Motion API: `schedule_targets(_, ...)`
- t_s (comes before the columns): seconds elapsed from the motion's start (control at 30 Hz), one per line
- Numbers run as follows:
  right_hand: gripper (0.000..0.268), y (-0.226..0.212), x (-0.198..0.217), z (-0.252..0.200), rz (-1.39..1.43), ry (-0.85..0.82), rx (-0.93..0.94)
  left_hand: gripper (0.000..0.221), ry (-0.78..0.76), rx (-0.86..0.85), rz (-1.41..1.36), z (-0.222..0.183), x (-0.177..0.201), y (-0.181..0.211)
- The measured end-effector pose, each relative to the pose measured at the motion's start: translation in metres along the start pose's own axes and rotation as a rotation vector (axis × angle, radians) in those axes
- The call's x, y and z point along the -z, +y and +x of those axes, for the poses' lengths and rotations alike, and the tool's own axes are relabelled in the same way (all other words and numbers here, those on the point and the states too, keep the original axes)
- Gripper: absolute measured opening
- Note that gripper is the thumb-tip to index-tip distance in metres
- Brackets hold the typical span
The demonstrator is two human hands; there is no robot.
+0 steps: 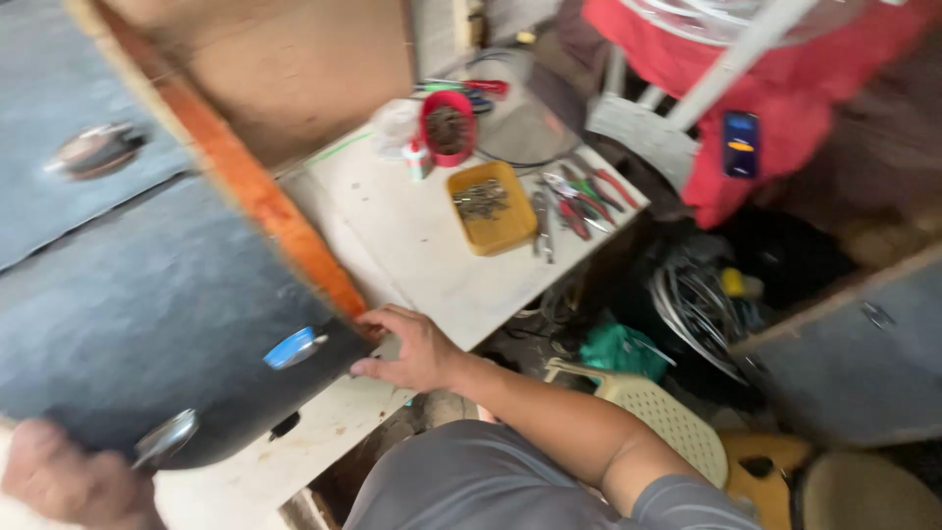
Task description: Removing hardware from a drum shell using a screwdriver and inspecting the shell
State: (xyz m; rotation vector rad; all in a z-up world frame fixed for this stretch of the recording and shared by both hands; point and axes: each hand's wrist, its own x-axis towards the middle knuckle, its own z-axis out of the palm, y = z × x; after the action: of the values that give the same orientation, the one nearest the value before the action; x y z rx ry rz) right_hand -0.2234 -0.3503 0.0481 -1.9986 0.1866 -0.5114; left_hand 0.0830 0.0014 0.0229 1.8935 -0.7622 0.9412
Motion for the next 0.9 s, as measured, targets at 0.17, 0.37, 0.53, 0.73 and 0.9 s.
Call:
schedule_targets(0.17,0.058,-0.028,-0.033,0.022,0.01,-0.127,0.09,0.026,0.151,-0.412,0.203,-0.054,0.021,0.041)
schedule_targets(0.37,0.056,-0.035,-0.054,0.032,0.118,0.041,-0.019,0.048,0.158,0.488,-0.483,-0.069,0.008,0.062)
schedule_targets(0.53,0.048,-0.033,-0.059,0.04,0.124,0.139,0.057,0.054,0.122,0.624,-0.663,-0.105,0.002,0.041)
schedule_targets(0.73,0.024,-0.044,-0.055,0.043,0.223,0.124,0.205,0.057,-0.081,0.6,-0.562,-0.097,0.022,0.064)
schedule_targets(0.9,0.02,-0.064,-0.049,0.042,0.245,0.125,0.254,0.057,-0.136,0.561,-0.523,-0.091,0.026,0.068)
